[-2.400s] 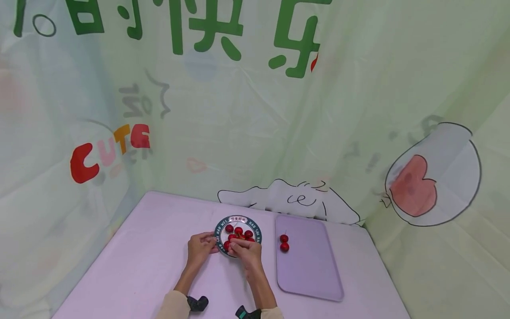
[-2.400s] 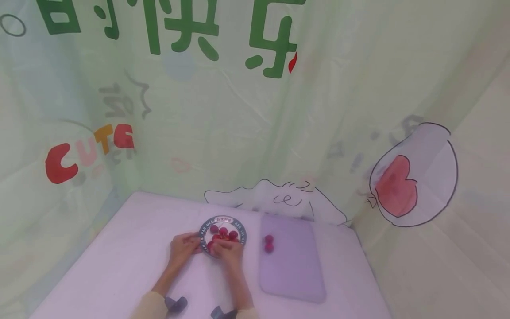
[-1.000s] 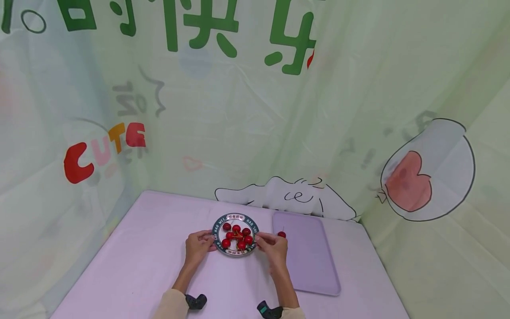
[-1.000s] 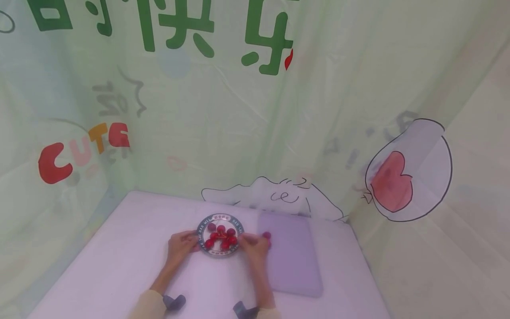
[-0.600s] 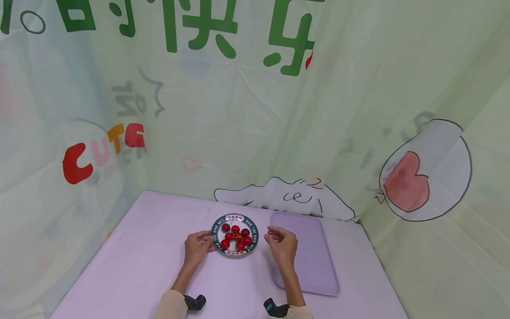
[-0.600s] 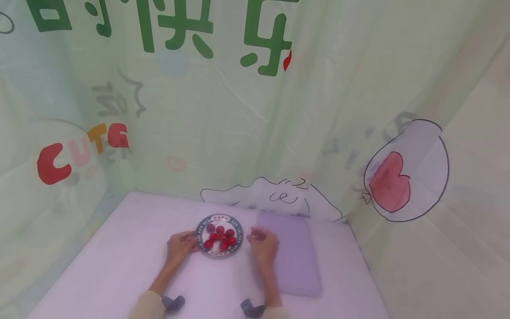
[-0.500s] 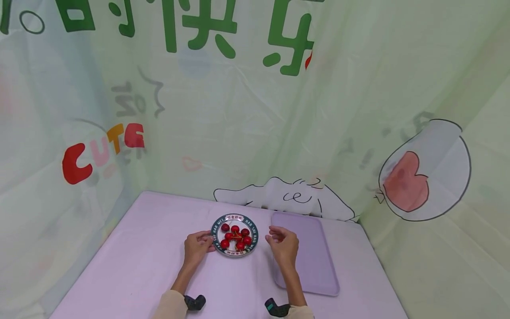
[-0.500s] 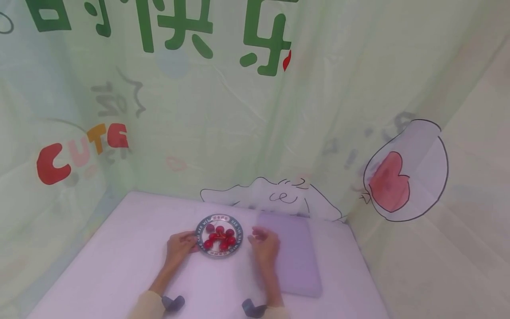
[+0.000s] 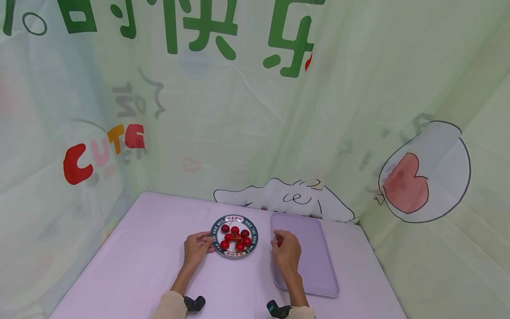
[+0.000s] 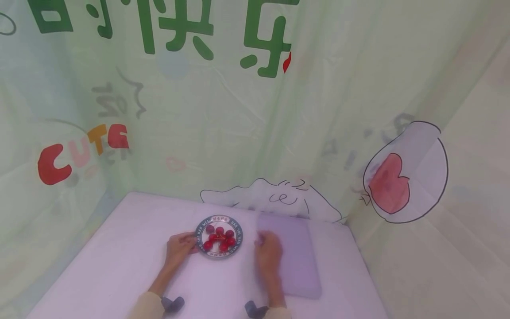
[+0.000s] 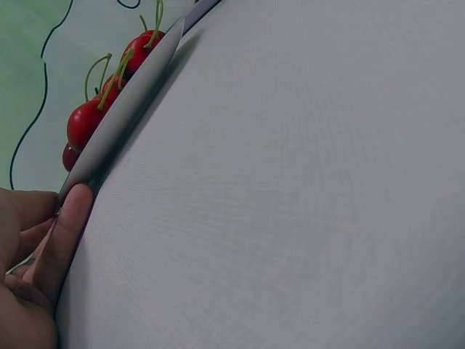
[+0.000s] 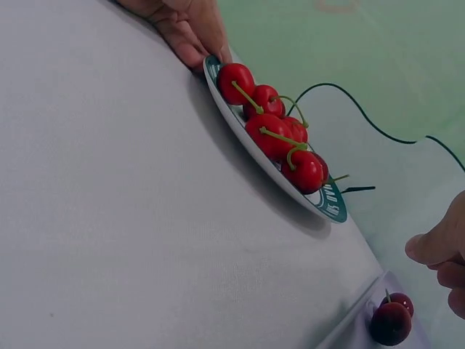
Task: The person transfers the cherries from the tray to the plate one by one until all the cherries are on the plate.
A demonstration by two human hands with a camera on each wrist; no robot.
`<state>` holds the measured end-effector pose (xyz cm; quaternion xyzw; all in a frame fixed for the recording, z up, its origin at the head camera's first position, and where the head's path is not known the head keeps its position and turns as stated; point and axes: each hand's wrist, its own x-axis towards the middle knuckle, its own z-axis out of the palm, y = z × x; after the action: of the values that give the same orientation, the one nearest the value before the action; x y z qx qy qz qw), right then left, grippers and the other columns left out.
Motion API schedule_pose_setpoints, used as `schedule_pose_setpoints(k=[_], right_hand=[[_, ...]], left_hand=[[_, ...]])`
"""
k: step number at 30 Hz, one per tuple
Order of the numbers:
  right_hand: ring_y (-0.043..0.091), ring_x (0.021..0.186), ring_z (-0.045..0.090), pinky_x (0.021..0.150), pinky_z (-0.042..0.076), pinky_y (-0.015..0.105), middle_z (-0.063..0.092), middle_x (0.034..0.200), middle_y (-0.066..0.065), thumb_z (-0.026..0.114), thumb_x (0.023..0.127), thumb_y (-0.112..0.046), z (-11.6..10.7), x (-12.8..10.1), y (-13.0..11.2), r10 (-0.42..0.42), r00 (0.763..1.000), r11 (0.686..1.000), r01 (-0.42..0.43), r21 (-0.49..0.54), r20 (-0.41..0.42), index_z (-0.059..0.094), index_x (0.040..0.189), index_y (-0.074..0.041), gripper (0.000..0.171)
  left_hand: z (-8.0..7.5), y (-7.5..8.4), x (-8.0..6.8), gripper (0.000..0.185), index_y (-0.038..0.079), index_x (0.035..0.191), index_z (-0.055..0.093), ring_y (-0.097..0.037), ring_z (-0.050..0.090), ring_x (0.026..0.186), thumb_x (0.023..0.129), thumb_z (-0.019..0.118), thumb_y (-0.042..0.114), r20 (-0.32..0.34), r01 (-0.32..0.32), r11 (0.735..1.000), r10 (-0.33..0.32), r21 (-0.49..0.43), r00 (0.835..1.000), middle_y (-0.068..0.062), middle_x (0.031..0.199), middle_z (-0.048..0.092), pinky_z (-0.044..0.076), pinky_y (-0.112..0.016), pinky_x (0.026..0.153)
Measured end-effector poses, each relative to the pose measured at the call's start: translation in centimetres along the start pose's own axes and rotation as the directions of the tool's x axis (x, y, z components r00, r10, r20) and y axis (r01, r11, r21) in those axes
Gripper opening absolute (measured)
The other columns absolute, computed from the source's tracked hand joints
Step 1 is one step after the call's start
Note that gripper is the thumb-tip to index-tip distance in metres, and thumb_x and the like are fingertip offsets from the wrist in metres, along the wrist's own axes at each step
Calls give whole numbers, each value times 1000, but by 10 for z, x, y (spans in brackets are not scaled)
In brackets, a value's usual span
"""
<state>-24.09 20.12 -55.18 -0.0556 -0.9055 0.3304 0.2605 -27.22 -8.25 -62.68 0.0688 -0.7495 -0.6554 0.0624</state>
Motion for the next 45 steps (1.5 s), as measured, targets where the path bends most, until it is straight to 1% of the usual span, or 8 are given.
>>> schedule_pose_setpoints(k=[6,12,17,22,30,34,38,45], right_hand=[[34,92,74,84,65,54,81,96,16,88,82,8,1,2,7,-33,999,999,33,-3,9,84,108,1,27],[33,91,71,81,64,51,80,95,15,88,83,8,7,5,14,-56,998,997,56,-44,23,84,108,2,27],[30,90,69,78,62,48,80,95,14,88,83,7,15,6,22,-56,998,995,59,-80,35,84,108,1,26],[29,89,68,77,61,45,80,94,13,87,83,8,20,8,29,-54,998,995,57,-87,44,85,109,0,27],[27,85,66,73,59,41,78,91,12,86,81,12,25,11,36,-79,996,991,84,-105,46,85,108,1,30],[25,84,65,71,57,38,78,89,12,85,81,13,29,11,39,-85,993,988,94,-121,78,85,109,2,30],[27,85,67,73,59,41,79,90,13,85,83,11,30,13,42,-96,990,982,111,-154,100,85,109,2,28],[31,83,68,72,60,46,79,87,15,87,81,9,30,17,42,-138,989,974,147,-170,61,85,104,2,25]], left_hand=[[-1,0,-1,29,-10,130,73,-18,79,69,103,71,1,3,-3,1000,3,3,1000,-17,91,81,67,-20,64],[-1,2,-2,30,-9,131,73,-18,79,70,104,71,2,2,-2,1000,2,6,1000,-18,92,81,67,-22,65],[0,2,-2,29,-7,130,74,-13,77,67,103,72,3,-15,13,1000,-13,11,1000,-17,90,80,66,-20,64],[0,2,-2,29,-7,131,74,-14,77,68,103,72,3,-11,19,1000,-19,10,1000,-17,90,80,66,-19,64],[0,-3,1,29,-7,130,74,-13,77,67,102,73,2,-10,8,1000,-8,-9,1000,-15,88,80,66,-19,63],[0,-5,2,29,-7,130,74,-12,76,67,103,72,2,-5,10,1000,-10,-11,1000,-13,88,80,67,-20,63],[0,-5,1,29,-8,131,73,-13,77,69,103,72,2,3,9,1000,-9,-17,1000,-15,90,80,67,-21,64],[1,-7,3,29,-6,130,74,-11,76,68,103,73,3,-6,9,1000,-9,-18,1000,-15,90,80,66,-19,64]])
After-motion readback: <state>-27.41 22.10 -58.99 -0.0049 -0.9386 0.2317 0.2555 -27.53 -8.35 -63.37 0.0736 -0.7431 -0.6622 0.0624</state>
